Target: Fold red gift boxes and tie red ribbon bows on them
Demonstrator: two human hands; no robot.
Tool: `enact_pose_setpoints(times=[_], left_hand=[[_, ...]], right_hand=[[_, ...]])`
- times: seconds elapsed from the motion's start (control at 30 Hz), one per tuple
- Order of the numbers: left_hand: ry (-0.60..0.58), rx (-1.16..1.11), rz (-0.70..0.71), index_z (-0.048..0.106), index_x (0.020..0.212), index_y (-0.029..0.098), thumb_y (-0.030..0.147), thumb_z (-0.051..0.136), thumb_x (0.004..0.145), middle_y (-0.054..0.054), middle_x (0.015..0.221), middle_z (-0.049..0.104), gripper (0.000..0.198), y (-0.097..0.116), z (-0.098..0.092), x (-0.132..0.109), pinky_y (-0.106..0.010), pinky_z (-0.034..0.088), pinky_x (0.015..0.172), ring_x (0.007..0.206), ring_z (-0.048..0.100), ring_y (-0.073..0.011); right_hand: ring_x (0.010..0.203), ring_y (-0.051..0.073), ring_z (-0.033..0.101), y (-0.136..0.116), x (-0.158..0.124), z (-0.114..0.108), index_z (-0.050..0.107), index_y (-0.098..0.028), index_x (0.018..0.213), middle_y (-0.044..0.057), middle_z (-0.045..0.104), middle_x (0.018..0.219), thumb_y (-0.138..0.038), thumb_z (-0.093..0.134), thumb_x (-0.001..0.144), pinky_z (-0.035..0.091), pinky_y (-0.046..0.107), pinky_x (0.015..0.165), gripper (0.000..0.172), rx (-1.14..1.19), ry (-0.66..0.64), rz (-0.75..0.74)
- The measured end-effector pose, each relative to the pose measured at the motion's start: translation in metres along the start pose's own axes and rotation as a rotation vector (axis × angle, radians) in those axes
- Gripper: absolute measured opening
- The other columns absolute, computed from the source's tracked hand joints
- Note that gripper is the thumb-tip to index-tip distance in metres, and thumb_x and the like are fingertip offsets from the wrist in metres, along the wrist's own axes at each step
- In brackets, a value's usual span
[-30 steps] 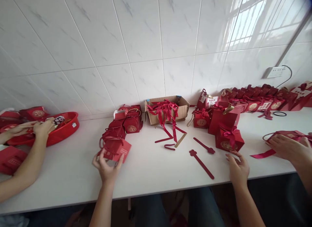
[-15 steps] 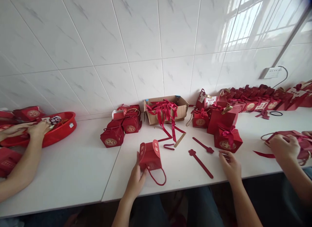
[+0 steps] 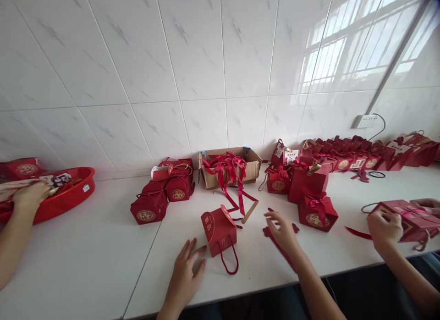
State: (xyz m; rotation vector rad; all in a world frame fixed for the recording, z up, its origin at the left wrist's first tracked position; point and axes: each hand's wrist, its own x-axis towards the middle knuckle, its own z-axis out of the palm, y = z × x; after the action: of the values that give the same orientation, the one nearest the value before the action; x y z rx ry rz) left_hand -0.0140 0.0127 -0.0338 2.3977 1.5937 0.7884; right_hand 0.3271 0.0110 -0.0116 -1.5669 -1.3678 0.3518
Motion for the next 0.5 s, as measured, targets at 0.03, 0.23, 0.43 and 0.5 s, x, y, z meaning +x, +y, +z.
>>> enact_pose_setpoints(times=[0.03,0.23,0.43,0.5], left_hand=[[0.001,-0.007,-0.006,0.066,0.112,0.028,0.034,0.050,0.085,-0.007,0.138,0.051,0.032,0.001,-0.001,0.000,-0.050,0.041,0.103,0.133,0.038,-0.0303],[0.021,-0.057,-0.020,0.068,0.107,0.027,0.031,0.053,0.083,-0.007,0.134,0.055,0.029,0.002,-0.004,0.001,-0.052,0.042,0.102,0.131,0.042,-0.0306],[0.025,-0.092,-0.030,0.069,0.105,0.027,0.030,0.054,0.082,-0.007,0.133,0.055,0.027,0.004,-0.004,0.001,-0.052,0.041,0.103,0.130,0.042,-0.0306],[0.024,-0.102,-0.035,0.069,0.105,0.027,0.030,0.054,0.083,-0.008,0.134,0.055,0.027,0.004,-0.004,-0.001,-0.053,0.041,0.103,0.131,0.042,-0.0309]], right_hand=[[0.087,0.019,0.065,-0.009,0.012,0.012,0.067,-0.022,0.092,0.005,0.068,0.100,-0.023,0.047,0.080,0.049,0.031,0.080,0.023,0.001,-0.063,-0.045],[0.077,0.020,0.063,-0.035,0.061,0.066,0.066,-0.015,0.066,0.008,0.067,0.081,-0.006,0.057,0.068,0.046,0.030,0.072,0.013,-0.044,-0.179,-0.084],[0.079,0.020,0.062,-0.048,0.063,0.058,0.065,-0.014,0.066,0.006,0.061,0.081,-0.032,0.050,0.083,0.044,0.032,0.075,0.029,-0.011,-0.055,-0.098],[0.084,0.022,0.061,-0.061,0.052,0.043,0.064,-0.017,0.072,0.008,0.062,0.089,-0.037,0.055,0.082,0.045,0.034,0.079,0.025,0.029,-0.011,-0.126]])
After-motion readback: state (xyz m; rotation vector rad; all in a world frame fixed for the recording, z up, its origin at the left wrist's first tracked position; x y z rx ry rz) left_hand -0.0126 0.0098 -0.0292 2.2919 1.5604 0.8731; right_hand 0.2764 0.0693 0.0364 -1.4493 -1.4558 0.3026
